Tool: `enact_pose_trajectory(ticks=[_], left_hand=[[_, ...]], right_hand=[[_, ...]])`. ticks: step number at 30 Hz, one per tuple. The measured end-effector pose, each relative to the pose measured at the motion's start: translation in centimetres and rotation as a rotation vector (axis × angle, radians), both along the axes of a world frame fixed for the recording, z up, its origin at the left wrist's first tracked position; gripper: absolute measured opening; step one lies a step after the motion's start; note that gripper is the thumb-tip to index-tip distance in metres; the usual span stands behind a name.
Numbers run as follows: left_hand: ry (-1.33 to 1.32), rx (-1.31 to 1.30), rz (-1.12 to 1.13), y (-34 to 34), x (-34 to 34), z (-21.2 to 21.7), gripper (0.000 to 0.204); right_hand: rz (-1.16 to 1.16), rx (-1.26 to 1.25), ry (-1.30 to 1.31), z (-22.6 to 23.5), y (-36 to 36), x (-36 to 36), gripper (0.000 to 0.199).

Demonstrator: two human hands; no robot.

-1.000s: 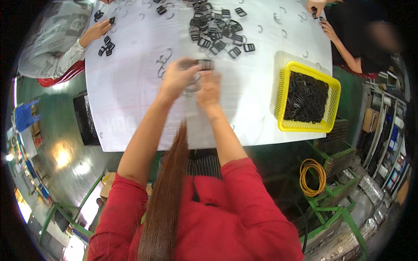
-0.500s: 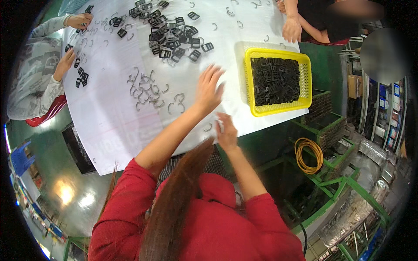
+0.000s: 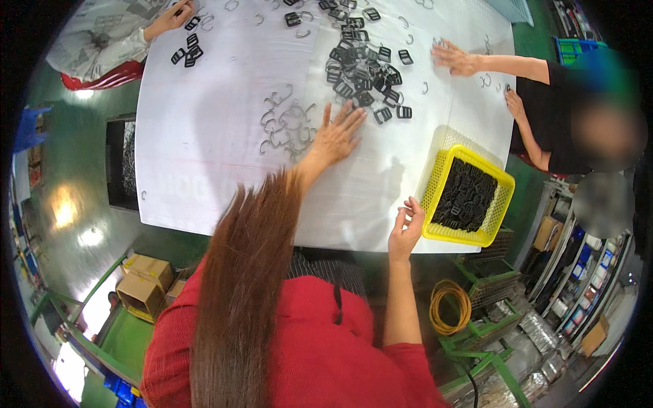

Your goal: The person sits at a table and separates small black plastic buckles from metal hooks by hand. The buckles are placed into a yellow basket while the metal hooks are gathered into a pile on the table. The person continues this sorting process until the table is cleared of mixed parts.

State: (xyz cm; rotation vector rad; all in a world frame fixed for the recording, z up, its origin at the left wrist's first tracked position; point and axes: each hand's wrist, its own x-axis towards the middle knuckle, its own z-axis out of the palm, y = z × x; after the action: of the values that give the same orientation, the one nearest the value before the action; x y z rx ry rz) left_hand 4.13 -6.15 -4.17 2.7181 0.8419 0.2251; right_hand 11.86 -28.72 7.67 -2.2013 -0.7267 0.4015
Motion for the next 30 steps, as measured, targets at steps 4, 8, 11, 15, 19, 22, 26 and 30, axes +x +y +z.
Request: enact_pose_trajectory(ticks=[4, 8, 11, 15, 19, 22, 26, 30], left_hand=[[0.001, 0.092, 0.221, 3.4, -1.9, -0.8, 0.051], [0.104, 0.067, 0.508, 5.8, -11.2, 0.9, 0.051], [0.135, -0.022, 0.446, 2.9, -13.8, 1.4, 0.051], [0.017, -0.076, -0.249, -5.6, -13.2, 0.3, 0.052], [0.02, 0.118, -0.188, -2.7, -10.0, 0.2, 0.051], [-0.017, 0.086, 0.126, 4.1, -8.5, -0.5, 0.046], [0.006, 0.121, 0.455, 11.2, -9.4, -0.1, 0.049], [0.085, 0.097, 0.634, 11.1, -14.8, -0.5, 0.051]], right_hand=[[0.06, -0.027, 0.019, -0.3, 0.6, -0.8, 0.029], [0.175, -0.016, 0.079, -0.9, 2.4, -2.1, 0.029], [0.229, -0.011, 0.066, -1.1, 3.5, -2.7, 0.029], [0.332, -0.014, 0.029, -1.1, 6.1, -3.2, 0.027], [0.378, -0.024, -0.02, 0.7, 7.8, -3.0, 0.026], [0.394, -0.061, -0.058, 1.5, 8.0, -2.6, 0.025], [0.452, -0.091, -0.09, 1.4, 7.6, -2.5, 0.021], [0.469, -0.112, -0.055, 1.5, 7.4, -3.6, 0.018]])
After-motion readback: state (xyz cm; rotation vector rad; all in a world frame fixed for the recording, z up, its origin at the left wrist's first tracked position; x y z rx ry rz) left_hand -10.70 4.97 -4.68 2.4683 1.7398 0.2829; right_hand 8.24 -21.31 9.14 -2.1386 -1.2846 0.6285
